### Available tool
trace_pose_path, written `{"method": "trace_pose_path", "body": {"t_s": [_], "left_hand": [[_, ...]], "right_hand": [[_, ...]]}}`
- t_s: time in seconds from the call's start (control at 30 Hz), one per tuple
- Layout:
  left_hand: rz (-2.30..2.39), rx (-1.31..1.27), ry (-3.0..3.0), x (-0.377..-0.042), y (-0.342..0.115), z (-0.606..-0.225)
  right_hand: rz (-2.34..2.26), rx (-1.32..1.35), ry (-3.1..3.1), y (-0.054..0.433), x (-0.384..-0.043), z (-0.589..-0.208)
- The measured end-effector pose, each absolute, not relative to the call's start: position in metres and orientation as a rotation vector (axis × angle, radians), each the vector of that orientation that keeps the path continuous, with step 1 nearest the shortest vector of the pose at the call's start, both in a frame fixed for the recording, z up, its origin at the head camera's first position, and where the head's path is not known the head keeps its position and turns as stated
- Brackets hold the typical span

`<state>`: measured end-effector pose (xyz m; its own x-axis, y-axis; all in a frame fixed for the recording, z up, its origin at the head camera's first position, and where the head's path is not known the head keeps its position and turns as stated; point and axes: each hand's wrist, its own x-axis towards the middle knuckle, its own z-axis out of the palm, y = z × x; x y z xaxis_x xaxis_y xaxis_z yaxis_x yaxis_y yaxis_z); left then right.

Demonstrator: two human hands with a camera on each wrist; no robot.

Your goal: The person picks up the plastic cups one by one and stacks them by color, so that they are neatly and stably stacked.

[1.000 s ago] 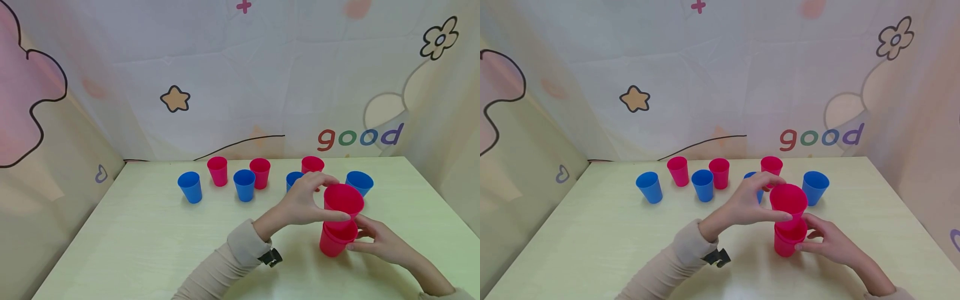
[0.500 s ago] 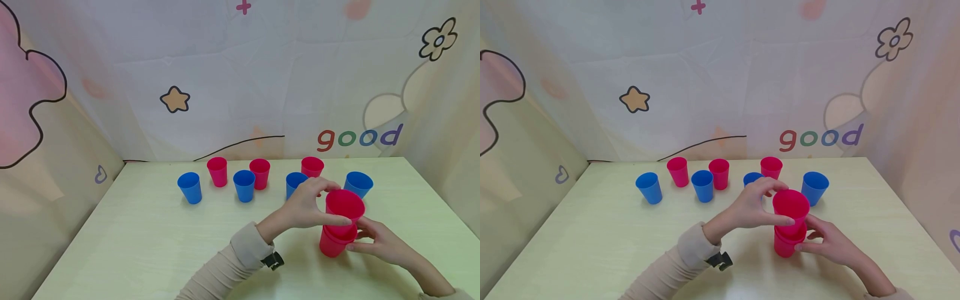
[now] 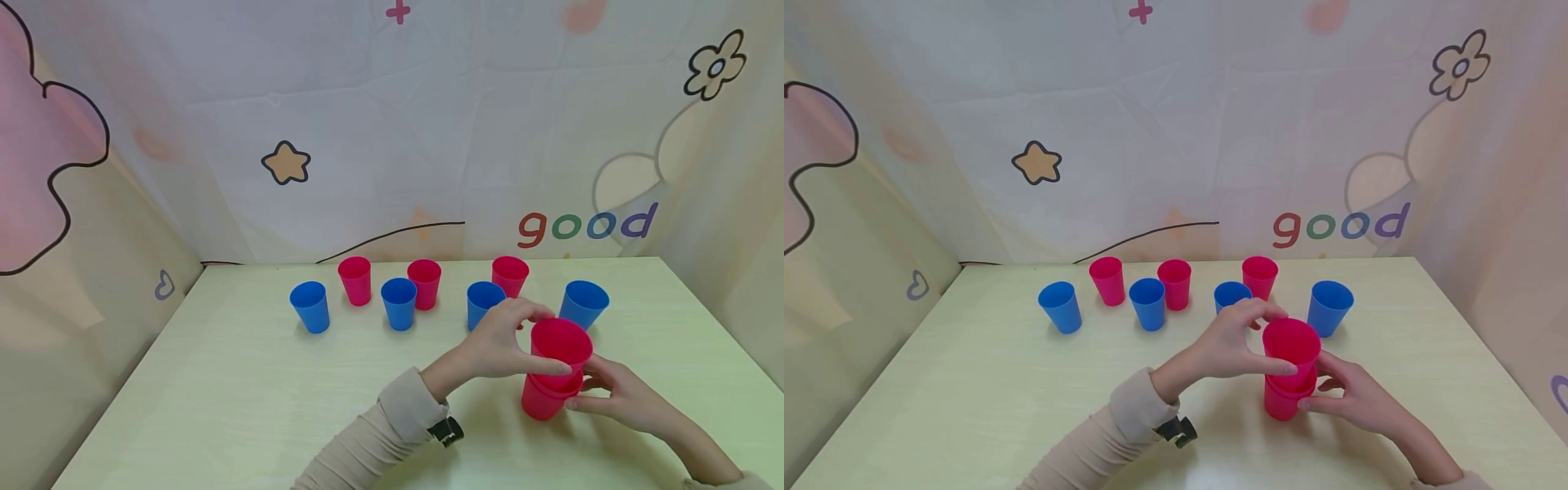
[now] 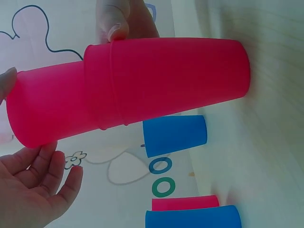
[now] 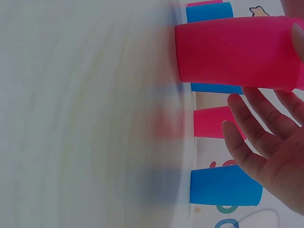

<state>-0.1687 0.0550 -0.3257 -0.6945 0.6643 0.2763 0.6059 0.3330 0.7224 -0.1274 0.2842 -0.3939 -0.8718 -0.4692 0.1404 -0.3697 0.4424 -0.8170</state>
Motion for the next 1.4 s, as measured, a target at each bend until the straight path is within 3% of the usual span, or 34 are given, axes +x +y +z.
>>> {"method": "trace_pose_path", "body": {"t_s": [1.4], "left_hand": [[1.049,1.160,2.501,-0.174,0.060,-0.353]], "right_hand": [[-1.418,-0.739,2.587,0.284,-0.128,-0.395]]}}
